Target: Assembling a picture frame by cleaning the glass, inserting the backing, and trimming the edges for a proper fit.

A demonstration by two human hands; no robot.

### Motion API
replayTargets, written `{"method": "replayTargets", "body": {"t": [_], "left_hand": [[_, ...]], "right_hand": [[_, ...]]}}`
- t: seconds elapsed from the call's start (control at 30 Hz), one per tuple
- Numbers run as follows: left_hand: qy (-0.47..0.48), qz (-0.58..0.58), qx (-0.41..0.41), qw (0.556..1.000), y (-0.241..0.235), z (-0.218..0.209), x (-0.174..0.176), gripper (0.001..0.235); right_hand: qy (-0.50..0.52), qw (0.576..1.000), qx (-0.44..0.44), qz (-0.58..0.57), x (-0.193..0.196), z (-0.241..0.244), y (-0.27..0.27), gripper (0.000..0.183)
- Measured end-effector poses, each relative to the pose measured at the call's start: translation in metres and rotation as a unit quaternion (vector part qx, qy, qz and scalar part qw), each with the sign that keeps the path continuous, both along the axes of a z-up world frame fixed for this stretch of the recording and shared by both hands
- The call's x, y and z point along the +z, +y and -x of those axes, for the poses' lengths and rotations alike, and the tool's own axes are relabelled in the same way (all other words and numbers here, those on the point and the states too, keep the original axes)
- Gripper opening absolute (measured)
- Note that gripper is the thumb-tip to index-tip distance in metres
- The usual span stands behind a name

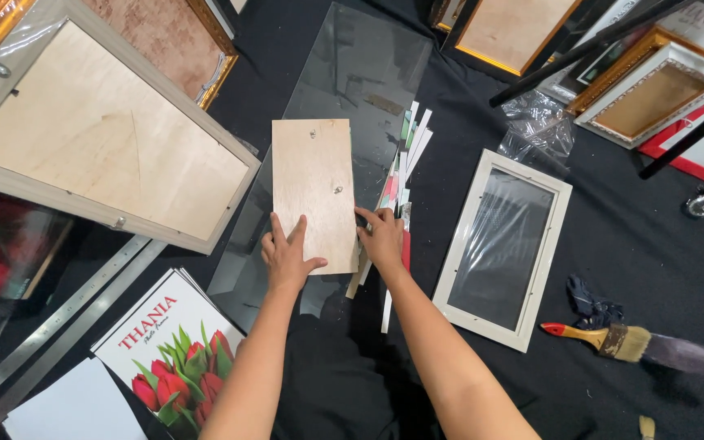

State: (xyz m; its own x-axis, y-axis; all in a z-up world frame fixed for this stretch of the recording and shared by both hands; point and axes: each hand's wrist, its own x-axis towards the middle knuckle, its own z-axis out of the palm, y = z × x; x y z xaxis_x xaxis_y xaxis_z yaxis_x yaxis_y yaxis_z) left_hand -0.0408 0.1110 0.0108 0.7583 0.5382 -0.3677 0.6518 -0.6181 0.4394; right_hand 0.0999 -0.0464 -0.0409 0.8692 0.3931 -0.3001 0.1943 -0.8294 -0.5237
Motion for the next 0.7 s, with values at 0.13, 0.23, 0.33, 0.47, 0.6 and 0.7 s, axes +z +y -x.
{"method": "replayTargets", "body": {"t": [0.13,0.23,0.33,0.47,0.6,0.7], "left_hand": [[0.009,-0.006,-0.003,1.000,-0.002,-0.002,0.005,0.103],[0.021,0.005,0.001,1.000,-0.003,-0.004,0.015,0.101],[0.025,0.005,0.000,1.000,-0.003,-0.004,0.014,0.101],[0.030,0.001,0.002,1.000,-0.004,-0.004,0.009,0.100],[0.032,-0.001,-0.001,0.999,-0.004,-0.004,0.012,0.100],[0.037,0.000,0.001,0.999,-0.005,-0.004,0.015,0.099]], "right_hand": [[-0.001,1.000,0.003,0.008,0.001,0.001,-0.001,0.042],[0.000,1.000,0.006,0.003,0.006,0.001,0.000,0.040],[0.001,1.000,0.003,0.010,0.007,0.002,0.000,0.039],[-0.003,1.000,0.009,0.018,0.009,0.002,0.000,0.038],[-0.005,0.999,0.018,0.032,0.013,0.002,0.000,0.038],[-0.017,0.999,0.023,0.034,0.009,0.001,0.001,0.039]]}}
